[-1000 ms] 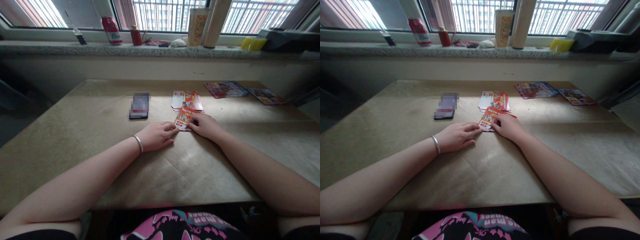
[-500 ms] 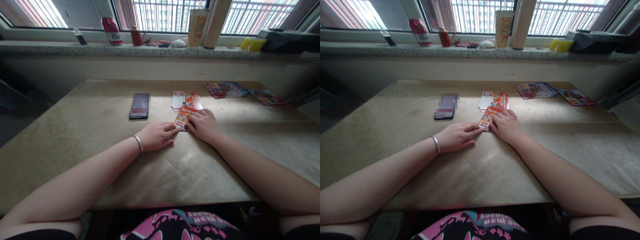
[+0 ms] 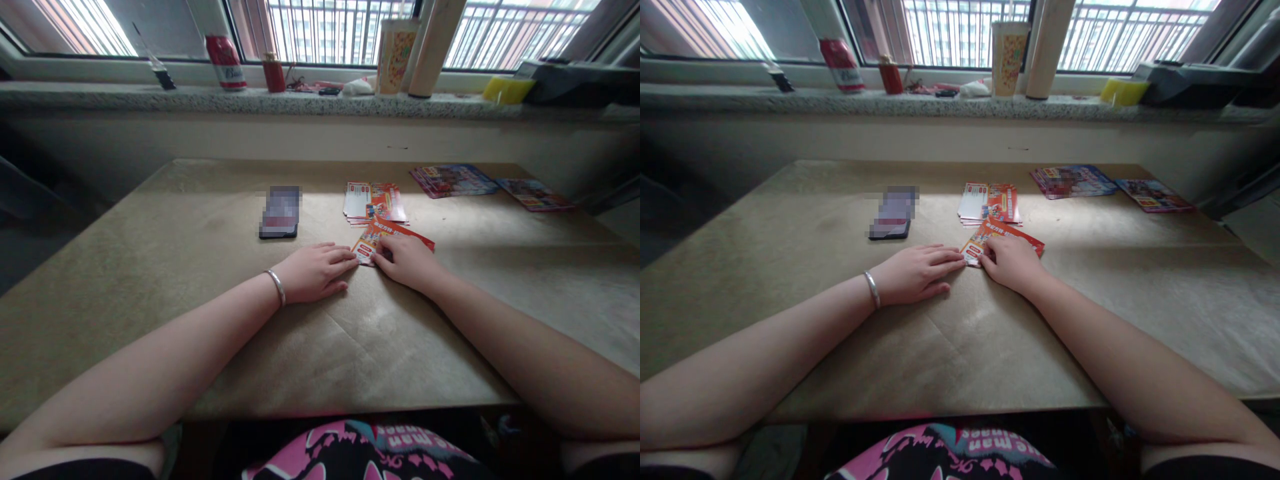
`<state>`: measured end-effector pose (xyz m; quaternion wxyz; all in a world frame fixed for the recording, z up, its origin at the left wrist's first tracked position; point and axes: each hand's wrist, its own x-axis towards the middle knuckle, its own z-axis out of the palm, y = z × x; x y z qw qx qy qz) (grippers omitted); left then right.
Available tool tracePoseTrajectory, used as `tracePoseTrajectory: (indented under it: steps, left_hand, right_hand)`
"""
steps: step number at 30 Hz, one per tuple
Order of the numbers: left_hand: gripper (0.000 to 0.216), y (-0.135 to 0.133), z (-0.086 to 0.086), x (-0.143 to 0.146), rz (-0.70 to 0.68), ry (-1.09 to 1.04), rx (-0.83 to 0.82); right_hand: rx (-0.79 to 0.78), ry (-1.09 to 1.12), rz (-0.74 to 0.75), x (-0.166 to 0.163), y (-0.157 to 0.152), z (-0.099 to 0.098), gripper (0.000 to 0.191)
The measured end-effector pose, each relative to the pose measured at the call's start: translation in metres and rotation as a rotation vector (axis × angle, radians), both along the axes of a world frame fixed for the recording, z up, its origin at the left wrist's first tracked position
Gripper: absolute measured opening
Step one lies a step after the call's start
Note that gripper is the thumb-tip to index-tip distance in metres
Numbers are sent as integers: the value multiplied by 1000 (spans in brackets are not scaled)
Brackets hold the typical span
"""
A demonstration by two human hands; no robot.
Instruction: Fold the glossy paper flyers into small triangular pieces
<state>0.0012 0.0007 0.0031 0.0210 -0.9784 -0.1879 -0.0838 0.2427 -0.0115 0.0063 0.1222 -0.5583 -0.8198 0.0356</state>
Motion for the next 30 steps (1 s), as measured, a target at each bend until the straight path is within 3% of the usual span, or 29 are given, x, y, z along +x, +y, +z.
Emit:
tracePoseTrajectory:
  steps: [30]
  left_hand:
    - [43, -4, 11, 1, 23, 65, 114]
  right_hand:
    - [-65, 73, -13, 2, 4, 0, 22]
